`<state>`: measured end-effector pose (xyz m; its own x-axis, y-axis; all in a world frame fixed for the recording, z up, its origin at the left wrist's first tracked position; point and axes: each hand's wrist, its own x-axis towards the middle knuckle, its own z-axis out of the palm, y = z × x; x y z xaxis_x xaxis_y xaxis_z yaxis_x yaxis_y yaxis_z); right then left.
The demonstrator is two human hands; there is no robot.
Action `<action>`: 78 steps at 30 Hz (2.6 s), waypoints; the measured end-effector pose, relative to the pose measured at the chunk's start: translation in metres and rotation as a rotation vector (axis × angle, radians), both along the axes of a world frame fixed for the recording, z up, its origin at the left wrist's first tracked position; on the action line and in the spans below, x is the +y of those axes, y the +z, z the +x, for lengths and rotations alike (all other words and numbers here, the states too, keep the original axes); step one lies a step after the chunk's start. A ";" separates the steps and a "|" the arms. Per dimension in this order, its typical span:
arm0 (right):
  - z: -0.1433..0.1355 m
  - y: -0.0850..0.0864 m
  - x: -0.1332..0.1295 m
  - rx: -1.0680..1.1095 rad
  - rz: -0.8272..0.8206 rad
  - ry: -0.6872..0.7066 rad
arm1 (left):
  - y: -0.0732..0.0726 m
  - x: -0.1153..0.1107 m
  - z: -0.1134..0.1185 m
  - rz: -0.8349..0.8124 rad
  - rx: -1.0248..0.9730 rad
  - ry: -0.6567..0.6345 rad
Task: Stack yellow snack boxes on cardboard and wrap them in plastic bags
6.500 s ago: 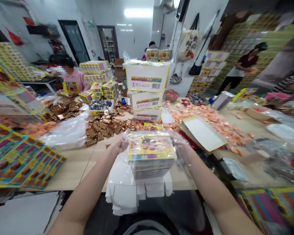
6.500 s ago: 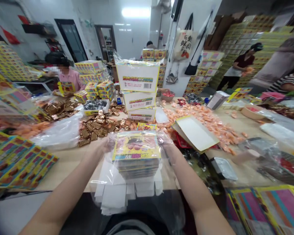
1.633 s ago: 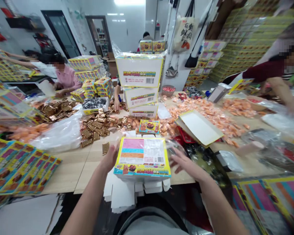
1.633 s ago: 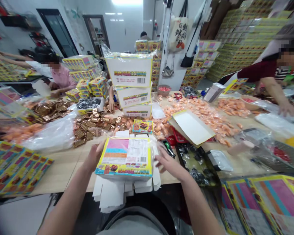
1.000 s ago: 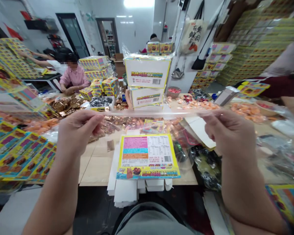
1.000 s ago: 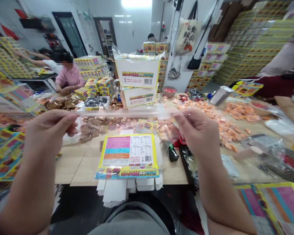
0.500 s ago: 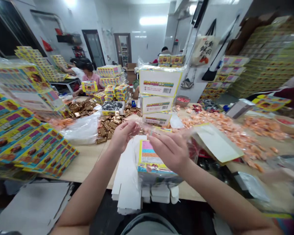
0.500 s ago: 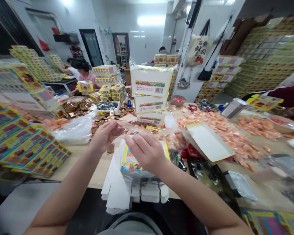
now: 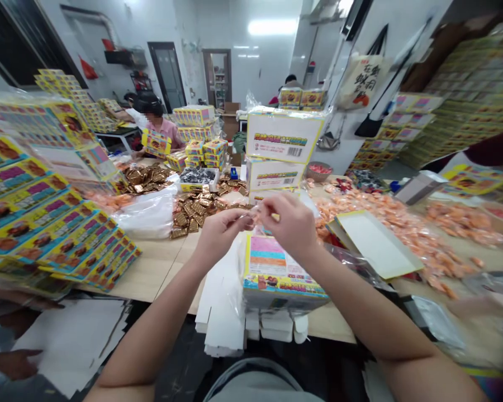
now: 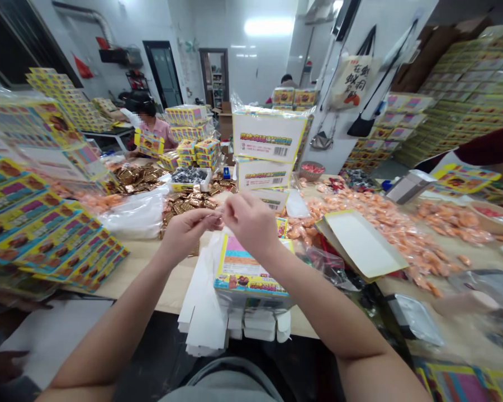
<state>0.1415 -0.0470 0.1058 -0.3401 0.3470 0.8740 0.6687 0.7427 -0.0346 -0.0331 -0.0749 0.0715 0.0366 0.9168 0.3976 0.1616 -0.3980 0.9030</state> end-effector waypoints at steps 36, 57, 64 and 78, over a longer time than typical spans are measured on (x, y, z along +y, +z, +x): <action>-0.014 0.000 -0.045 -0.146 0.253 -0.125 | 0.022 0.009 -0.003 0.013 -0.148 0.174; -0.020 0.026 -0.017 -0.243 0.249 -0.141 | 0.025 0.004 -0.019 -0.081 -0.073 0.066; -0.031 0.011 -0.013 -0.505 0.241 -0.120 | 0.029 0.002 -0.022 -0.036 0.128 0.061; -0.028 0.022 0.006 -0.306 0.097 -0.072 | 0.039 -0.001 -0.020 -0.003 0.256 0.046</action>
